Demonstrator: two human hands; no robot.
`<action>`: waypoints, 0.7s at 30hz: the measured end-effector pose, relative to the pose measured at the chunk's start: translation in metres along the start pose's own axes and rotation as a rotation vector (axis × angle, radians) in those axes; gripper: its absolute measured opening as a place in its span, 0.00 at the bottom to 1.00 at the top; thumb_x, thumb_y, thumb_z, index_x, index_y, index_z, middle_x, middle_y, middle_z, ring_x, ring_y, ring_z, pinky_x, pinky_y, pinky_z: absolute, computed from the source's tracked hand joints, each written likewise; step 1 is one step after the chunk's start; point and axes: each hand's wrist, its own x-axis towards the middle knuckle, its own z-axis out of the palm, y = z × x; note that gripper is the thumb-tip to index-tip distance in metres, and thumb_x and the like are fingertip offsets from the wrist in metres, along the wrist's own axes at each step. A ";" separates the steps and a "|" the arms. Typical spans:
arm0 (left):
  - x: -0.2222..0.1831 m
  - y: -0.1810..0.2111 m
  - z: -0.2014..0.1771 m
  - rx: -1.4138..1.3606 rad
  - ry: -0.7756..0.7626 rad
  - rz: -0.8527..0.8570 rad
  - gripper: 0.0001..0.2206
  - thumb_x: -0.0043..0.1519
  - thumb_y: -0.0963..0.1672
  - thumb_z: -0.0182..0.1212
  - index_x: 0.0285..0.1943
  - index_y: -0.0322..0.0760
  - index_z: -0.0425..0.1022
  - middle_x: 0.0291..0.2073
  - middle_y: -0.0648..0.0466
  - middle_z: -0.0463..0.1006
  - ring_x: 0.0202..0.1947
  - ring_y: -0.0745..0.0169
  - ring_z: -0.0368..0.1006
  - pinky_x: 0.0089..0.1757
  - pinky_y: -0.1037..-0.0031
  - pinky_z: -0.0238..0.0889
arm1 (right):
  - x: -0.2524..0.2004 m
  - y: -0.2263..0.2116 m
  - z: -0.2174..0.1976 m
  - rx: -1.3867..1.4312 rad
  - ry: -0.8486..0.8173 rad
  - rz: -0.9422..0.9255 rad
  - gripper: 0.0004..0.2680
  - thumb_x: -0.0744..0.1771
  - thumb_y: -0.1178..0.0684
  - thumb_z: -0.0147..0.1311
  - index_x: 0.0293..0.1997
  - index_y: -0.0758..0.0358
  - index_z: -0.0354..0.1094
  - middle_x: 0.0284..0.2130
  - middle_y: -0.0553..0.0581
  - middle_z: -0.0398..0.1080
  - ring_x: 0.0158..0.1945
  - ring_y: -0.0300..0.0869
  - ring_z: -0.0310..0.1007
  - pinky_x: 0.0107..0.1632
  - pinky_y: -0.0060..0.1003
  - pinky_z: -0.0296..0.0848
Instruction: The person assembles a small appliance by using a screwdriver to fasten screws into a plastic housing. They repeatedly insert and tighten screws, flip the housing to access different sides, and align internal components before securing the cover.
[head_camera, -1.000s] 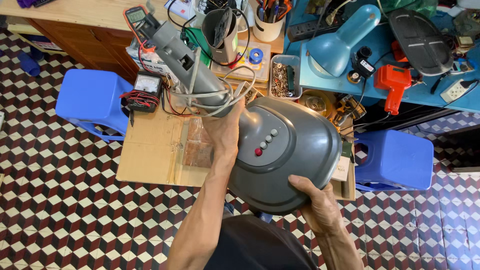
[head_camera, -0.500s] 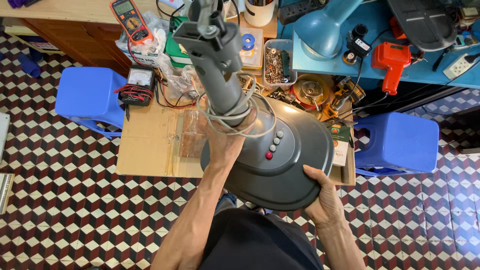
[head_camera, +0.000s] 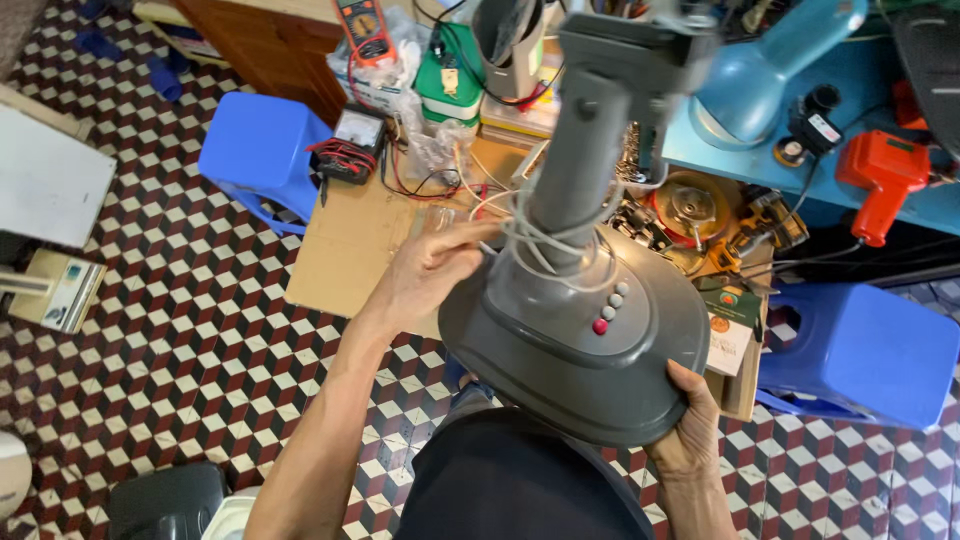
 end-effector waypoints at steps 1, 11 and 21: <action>-0.005 -0.005 -0.001 -0.051 0.123 -0.064 0.23 0.63 0.48 0.62 0.66 0.36 0.77 0.44 0.57 0.79 0.42 0.75 0.72 0.45 0.80 0.66 | 0.005 0.001 -0.006 0.028 -0.034 0.009 0.17 0.64 0.57 0.55 0.59 0.70 0.66 0.49 0.65 0.76 0.50 0.52 0.79 0.54 0.51 0.77; -0.013 -0.008 0.028 -0.417 0.092 -0.416 0.31 0.50 0.49 0.74 0.62 0.29 0.76 0.46 0.51 0.82 0.45 0.63 0.78 0.47 0.72 0.71 | 0.071 0.009 -0.079 0.171 -0.246 -0.080 0.18 0.66 0.60 0.56 0.64 0.71 0.65 0.55 0.63 0.74 0.56 0.53 0.76 0.63 0.53 0.72; 0.010 0.001 0.050 -0.109 0.195 -0.429 0.40 0.43 0.50 0.79 0.64 0.29 0.69 0.50 0.47 0.81 0.52 0.60 0.78 0.53 0.73 0.69 | 0.085 0.001 -0.109 0.165 -0.372 0.031 0.21 0.62 0.61 0.58 0.63 0.75 0.65 0.55 0.69 0.73 0.57 0.60 0.73 0.60 0.61 0.68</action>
